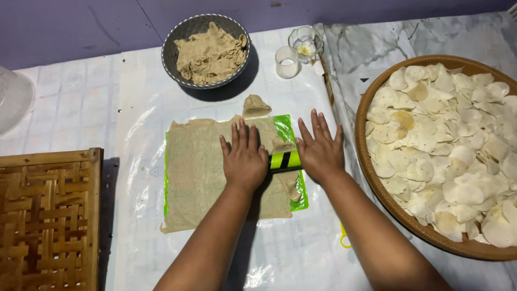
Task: Rolling out dough on a plastic sheet and cutting out circular shapes.
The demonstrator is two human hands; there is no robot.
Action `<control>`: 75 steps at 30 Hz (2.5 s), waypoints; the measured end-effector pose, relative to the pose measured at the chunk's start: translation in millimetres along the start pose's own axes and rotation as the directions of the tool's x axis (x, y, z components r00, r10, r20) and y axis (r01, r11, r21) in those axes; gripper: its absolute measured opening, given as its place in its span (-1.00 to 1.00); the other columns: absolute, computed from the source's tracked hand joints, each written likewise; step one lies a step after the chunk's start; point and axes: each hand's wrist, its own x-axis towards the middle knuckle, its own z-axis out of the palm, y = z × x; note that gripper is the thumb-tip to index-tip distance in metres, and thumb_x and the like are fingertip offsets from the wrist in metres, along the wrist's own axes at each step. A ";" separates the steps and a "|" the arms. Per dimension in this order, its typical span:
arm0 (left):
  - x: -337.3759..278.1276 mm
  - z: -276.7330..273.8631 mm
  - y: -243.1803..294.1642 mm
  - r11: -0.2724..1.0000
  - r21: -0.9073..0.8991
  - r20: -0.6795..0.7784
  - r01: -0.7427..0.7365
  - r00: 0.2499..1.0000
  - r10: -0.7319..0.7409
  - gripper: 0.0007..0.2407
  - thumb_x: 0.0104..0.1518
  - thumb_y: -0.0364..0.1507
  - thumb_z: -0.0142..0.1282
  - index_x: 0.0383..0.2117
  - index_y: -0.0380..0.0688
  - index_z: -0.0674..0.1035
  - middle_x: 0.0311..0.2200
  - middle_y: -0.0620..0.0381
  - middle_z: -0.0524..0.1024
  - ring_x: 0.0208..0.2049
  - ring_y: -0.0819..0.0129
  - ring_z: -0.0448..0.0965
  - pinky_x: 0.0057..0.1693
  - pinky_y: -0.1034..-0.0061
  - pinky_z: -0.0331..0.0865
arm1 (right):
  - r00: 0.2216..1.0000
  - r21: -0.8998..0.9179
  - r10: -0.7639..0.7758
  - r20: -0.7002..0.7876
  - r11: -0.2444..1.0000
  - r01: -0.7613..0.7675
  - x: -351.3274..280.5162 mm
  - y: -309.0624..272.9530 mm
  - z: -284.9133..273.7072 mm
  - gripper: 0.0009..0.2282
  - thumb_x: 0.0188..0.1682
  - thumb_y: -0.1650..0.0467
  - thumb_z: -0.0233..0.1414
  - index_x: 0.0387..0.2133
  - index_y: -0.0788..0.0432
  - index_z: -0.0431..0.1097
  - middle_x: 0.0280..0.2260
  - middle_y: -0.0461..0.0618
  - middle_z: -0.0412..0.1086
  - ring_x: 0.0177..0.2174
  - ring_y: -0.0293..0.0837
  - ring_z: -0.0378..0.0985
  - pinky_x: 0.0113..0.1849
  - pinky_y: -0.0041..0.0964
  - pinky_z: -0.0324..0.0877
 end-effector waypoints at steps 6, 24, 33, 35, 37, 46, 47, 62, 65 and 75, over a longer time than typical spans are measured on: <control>-50.0 3.7 1.1 0.995 -0.040 -0.012 -0.089 0.996 0.088 -0.55 0.36 -0.26 -0.38 0.38 -0.01 0.21 0.46 -0.08 -0.02 0.49 -0.01 -0.18 0.43 -0.11 -0.42 | 0.998 -0.032 -0.063 -0.024 0.998 0.062 -41.8 12.7 22.7 -0.48 0.20 0.16 -0.39 0.41 0.04 -0.02 0.42 0.21 -0.10 0.41 0.09 -0.17 0.26 0.43 -0.38; -82.0 27.2 -4.7 0.998 0.024 -0.101 -0.062 0.993 0.064 -0.47 0.32 -0.23 -0.34 0.43 -0.09 0.10 0.48 -0.12 -0.10 0.49 0.01 -0.24 0.42 -0.11 -0.52 | 0.948 -0.068 -0.246 -0.201 0.969 0.237 -78.7 9.5 41.2 -0.51 0.17 0.13 -0.32 0.38 -0.15 0.05 0.43 0.15 -0.14 0.40 0.10 -0.19 0.22 0.48 -0.37; -177.3 52.1 -1.4 0.980 0.132 -0.228 -0.147 0.958 0.174 -0.45 0.28 -0.27 -0.18 0.41 -0.15 0.12 0.48 0.02 -0.02 0.49 0.18 -0.11 0.46 0.11 -0.29 | 0.849 -0.161 -0.358 -0.389 0.934 0.320 -167.8 22.7 69.0 -0.41 0.05 0.22 -0.11 0.38 0.10 0.00 0.44 0.04 -0.11 0.38 -0.03 -0.05 0.28 0.28 -0.17; -194.4 48.3 -0.3 0.979 0.114 -0.227 -0.171 0.954 0.193 -0.42 0.16 -0.38 -0.15 0.39 -0.17 0.15 0.46 0.00 0.03 0.48 0.16 -0.07 0.45 0.12 -0.25 | 0.869 -0.176 -0.362 -0.339 0.931 0.319 -181.2 31.5 71.9 -0.37 -0.05 0.32 -0.11 0.38 0.05 -0.01 0.43 -0.03 -0.08 0.39 -0.06 -0.08 0.28 0.25 -0.18; -193.3 34.9 1.2 0.974 0.098 -0.220 -0.202 0.951 0.220 -0.38 0.04 -0.48 -0.12 0.37 -0.19 0.18 0.44 -0.02 0.08 0.47 0.14 -0.03 0.44 0.12 -0.20 | 0.890 -0.187 -0.355 -0.287 0.932 0.312 -182.6 34.5 62.4 -0.31 -0.15 0.42 -0.11 0.38 0.00 -0.02 0.42 -0.11 -0.06 0.39 -0.09 -0.11 0.28 0.23 -0.20; -155.5 -7.6 -14.4 0.961 0.092 -0.322 -0.259 0.906 0.275 -0.59 -0.02 -0.58 0.08 0.05 -0.23 0.46 -0.03 -0.05 0.50 0.07 0.08 0.46 0.37 0.16 0.13 | 0.954 0.017 -0.268 -0.136 0.962 0.273 -132.0 30.0 2.4 -0.56 -0.16 0.40 0.11 0.06 -0.08 0.36 -0.04 -0.20 0.41 0.05 -0.09 0.38 0.27 0.44 -0.14; -151.5 -7.4 -22.9 0.957 0.101 -0.313 -0.271 0.905 0.289 -0.59 0.02 -0.56 0.09 0.08 -0.17 0.48 -0.06 -0.03 0.52 0.07 0.07 0.49 0.33 0.19 0.20 | 0.953 0.014 -0.289 -0.092 0.957 0.291 -126.0 28.8 12.6 -0.51 -0.12 0.44 0.09 0.14 -0.13 0.29 0.02 -0.14 0.38 0.12 -0.03 0.34 0.26 0.44 -0.15; -63.8 12.6 -36.1 0.993 -0.002 -0.184 -0.114 0.977 0.112 -0.49 0.37 -0.13 -0.27 0.33 -0.21 0.29 0.34 -0.17 0.25 0.40 -0.06 0.13 0.45 0.04 -0.16 | 0.981 -0.015 -0.183 -0.072 0.983 0.182 -49.4 -3.3 27.7 -0.43 0.19 0.06 -0.42 0.39 0.07 -0.05 0.39 0.13 -0.04 0.38 0.03 -0.10 0.31 0.27 -0.46; -22.0 3.0 -35.4 1.000 -0.006 -0.056 -0.016 0.998 0.016 -0.45 0.35 -0.12 -0.33 0.38 -0.21 0.18 0.42 -0.20 0.07 0.46 -0.06 -0.06 0.47 0.00 -0.34 | 0.992 0.000 -0.117 0.055 0.993 0.118 -11.5 -7.6 11.8 -0.41 0.19 0.03 -0.53 0.45 -0.05 -0.18 0.46 0.08 -0.25 0.42 0.00 -0.31 0.29 0.32 -0.55; -139.4 22.7 -33.5 0.989 0.041 -0.140 -0.142 0.979 0.147 -0.49 0.37 -0.18 -0.32 0.42 -0.08 0.15 0.43 -0.12 0.07 0.44 -0.04 -0.03 0.42 0.11 -0.16 | 0.937 -0.095 -0.246 -0.249 0.969 0.229 -128.3 3.4 65.9 -0.35 0.12 0.06 -0.20 0.37 0.22 -0.03 0.39 0.28 -0.07 0.38 0.14 -0.10 0.29 0.26 -0.30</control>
